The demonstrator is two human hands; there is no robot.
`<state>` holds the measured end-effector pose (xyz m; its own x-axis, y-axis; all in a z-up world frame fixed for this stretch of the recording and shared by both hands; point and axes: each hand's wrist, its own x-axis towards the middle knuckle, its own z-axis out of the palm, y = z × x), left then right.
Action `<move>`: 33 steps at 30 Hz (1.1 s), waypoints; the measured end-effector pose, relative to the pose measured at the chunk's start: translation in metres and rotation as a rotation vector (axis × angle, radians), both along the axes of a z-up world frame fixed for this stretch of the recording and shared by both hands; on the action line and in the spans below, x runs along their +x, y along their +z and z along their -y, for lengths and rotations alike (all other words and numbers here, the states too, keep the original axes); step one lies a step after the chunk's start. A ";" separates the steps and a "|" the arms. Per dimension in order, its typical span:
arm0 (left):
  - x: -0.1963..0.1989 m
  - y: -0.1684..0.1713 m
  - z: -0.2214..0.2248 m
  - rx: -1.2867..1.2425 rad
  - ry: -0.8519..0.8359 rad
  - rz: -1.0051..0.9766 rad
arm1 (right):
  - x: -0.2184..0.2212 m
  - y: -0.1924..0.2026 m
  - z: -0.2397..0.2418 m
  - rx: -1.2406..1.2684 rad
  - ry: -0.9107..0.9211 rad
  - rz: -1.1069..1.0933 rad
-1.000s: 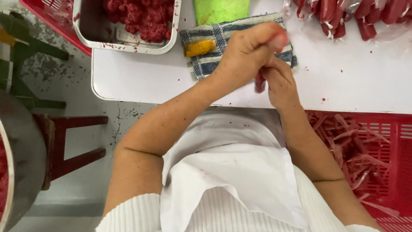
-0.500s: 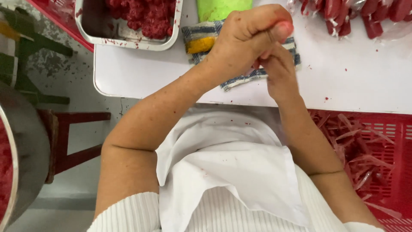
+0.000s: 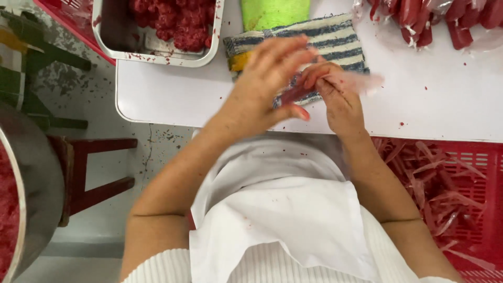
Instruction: A person is rapidly twisting and separating small red sausages from a continuous plastic casing on a production table.
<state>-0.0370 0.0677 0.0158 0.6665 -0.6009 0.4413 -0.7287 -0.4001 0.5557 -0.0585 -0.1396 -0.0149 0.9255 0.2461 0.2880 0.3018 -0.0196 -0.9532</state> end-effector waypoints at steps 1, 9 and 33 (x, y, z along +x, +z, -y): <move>0.003 0.003 0.010 0.000 -0.001 -0.001 | 0.006 -0.011 0.006 0.000 -0.001 -0.001; 0.026 -0.005 0.045 -0.272 0.015 0.195 | 0.008 -0.035 0.014 -0.406 -0.049 0.340; -0.052 -0.090 0.002 -0.747 0.127 -1.824 | -0.003 -0.093 -0.012 -0.783 -0.017 0.819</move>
